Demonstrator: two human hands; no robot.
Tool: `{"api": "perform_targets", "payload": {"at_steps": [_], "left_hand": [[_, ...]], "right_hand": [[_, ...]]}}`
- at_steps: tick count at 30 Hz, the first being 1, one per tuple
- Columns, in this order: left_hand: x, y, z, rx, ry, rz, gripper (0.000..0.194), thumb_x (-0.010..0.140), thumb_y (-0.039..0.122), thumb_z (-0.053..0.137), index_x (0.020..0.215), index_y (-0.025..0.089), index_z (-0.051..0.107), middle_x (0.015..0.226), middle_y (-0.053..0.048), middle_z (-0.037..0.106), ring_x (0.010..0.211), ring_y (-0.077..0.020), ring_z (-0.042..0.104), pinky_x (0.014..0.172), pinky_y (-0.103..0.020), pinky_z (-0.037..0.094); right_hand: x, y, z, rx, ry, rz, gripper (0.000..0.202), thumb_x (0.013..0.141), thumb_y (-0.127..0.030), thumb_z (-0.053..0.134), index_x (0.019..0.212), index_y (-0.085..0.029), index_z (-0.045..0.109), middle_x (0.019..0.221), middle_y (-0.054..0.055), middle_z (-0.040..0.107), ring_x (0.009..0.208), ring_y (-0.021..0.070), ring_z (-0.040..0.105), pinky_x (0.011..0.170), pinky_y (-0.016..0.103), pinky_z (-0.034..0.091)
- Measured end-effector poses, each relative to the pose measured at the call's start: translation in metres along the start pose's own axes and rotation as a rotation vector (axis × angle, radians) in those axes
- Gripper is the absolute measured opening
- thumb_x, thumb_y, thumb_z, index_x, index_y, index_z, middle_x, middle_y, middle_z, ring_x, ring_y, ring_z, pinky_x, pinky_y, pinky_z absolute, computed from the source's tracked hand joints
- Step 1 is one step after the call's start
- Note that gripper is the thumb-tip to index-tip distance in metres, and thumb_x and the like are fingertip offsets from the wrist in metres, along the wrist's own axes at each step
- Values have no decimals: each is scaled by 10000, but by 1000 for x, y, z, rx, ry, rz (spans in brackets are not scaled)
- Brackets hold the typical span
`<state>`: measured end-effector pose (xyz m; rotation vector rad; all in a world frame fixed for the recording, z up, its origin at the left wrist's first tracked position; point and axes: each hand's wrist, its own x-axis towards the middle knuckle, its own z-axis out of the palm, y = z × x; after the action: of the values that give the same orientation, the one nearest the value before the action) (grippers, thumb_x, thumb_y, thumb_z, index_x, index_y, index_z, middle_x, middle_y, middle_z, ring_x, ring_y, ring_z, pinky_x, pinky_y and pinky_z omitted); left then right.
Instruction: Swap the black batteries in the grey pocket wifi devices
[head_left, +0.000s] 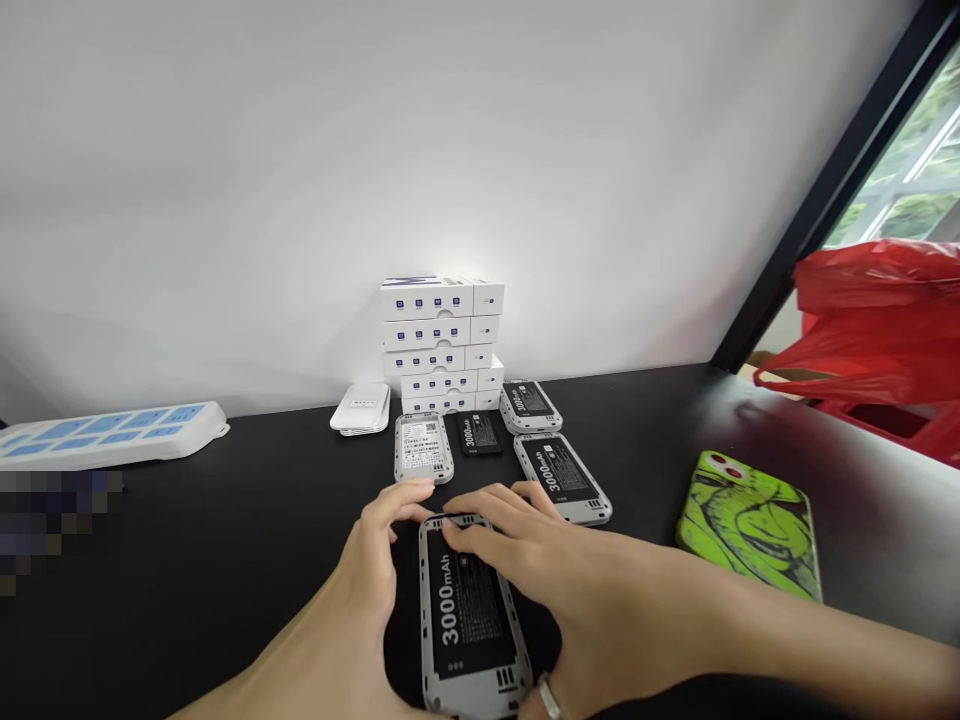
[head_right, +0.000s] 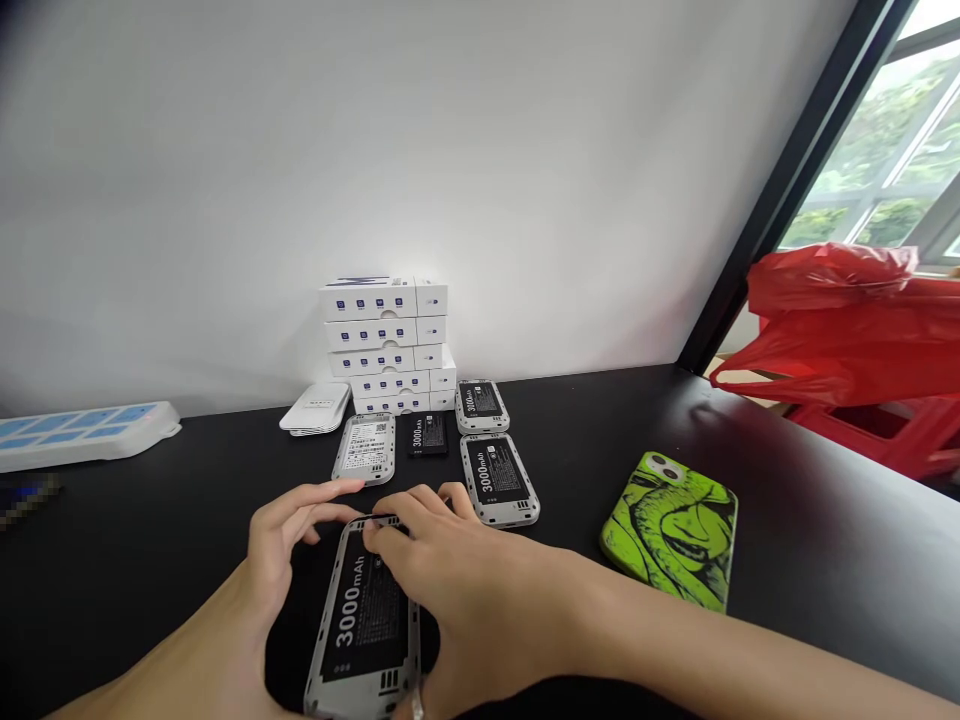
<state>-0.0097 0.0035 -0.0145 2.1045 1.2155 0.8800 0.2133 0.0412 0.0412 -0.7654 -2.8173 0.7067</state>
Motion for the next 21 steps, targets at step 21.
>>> {"api": "perform_targets", "payload": {"at_steps": [21], "left_hand": [[-4,14,-5,-43,-62,-156,836,766,629,699,1351,505,115,1473,-42,211,1371,-363,325,1084,-690,302]], "right_hand": [[-58,74,-56,-78,36,262,775,790,-548,681,1473,-344,378,1568,32,274,1436,330,240,1170,526,250]]}}
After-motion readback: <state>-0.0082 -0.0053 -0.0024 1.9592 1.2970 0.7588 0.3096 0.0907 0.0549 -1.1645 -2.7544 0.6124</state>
